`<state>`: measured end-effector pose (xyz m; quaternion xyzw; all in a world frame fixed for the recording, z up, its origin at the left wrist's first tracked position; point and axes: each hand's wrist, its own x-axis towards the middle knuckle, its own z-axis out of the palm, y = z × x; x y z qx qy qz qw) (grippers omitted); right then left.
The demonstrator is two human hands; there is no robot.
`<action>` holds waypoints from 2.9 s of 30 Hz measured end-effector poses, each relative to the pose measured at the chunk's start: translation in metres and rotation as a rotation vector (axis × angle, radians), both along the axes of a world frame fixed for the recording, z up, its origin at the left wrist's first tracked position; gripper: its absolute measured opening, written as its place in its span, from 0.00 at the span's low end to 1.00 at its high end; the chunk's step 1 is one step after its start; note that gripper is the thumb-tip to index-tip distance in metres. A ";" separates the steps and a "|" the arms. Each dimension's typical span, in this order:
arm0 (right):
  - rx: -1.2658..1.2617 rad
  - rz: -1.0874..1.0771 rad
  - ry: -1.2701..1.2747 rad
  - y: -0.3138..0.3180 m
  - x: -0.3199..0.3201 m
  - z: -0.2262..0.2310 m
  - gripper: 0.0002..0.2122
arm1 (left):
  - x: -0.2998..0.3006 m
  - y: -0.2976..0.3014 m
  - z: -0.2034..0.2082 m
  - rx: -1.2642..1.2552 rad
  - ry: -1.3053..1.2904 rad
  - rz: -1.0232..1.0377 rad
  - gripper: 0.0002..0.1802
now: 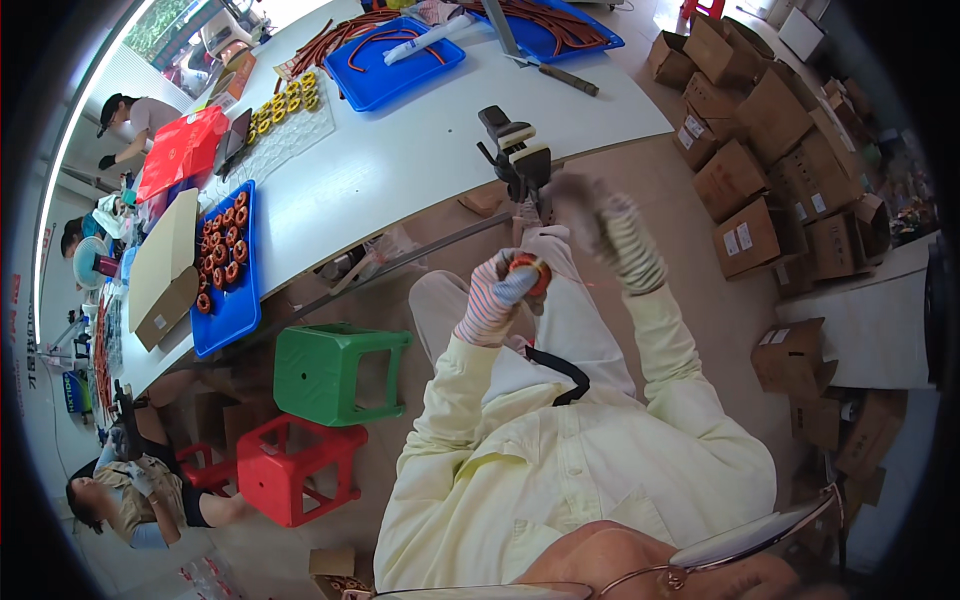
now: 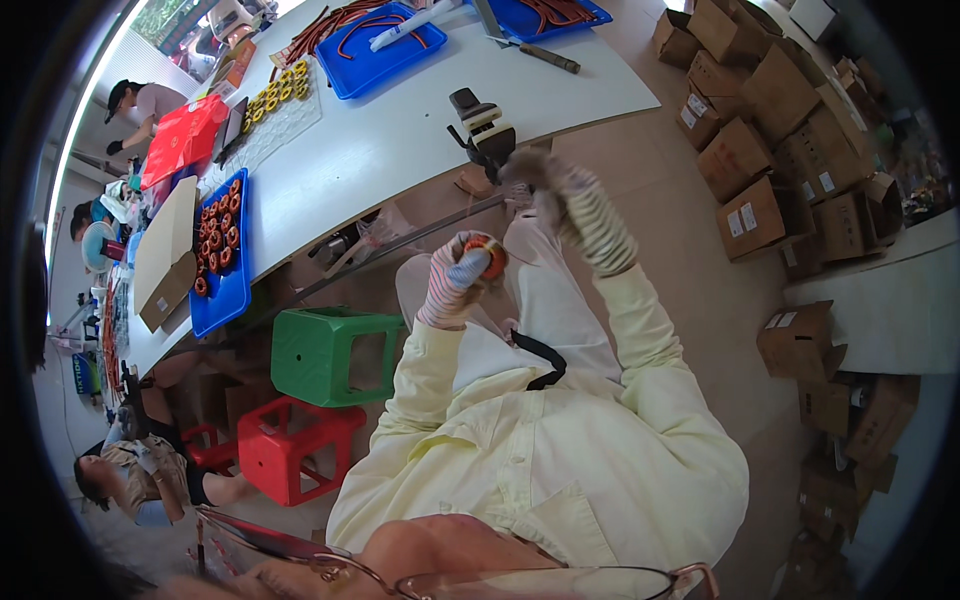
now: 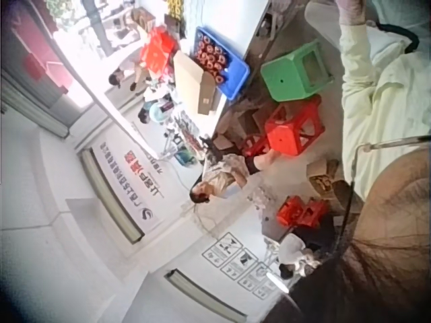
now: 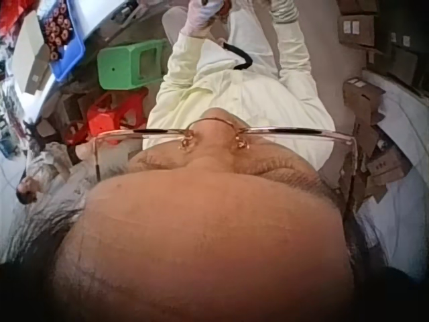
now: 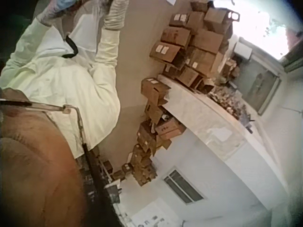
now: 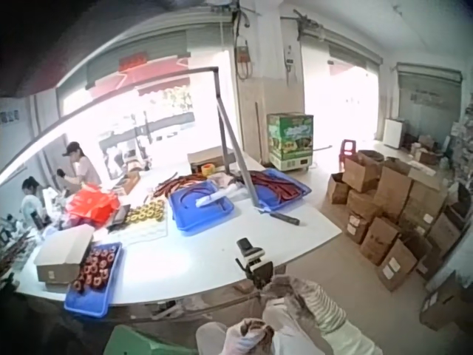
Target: The person places a core into a vise and winds insulated wire through the core using a threading tool.
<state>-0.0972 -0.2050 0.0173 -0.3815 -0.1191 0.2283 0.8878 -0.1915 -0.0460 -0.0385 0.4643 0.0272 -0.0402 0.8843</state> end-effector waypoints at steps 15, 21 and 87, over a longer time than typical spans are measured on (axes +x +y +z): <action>0.109 0.228 0.014 0.013 -0.005 0.013 0.09 | -0.027 -0.029 0.021 0.253 0.126 -0.135 0.14; 0.055 0.221 0.050 0.018 -0.012 0.012 0.09 | -0.029 -0.028 0.014 0.483 0.050 -0.174 0.15; -0.146 -0.123 -0.092 0.023 -0.011 -0.003 0.21 | -0.028 0.006 -0.013 0.119 0.020 0.217 0.14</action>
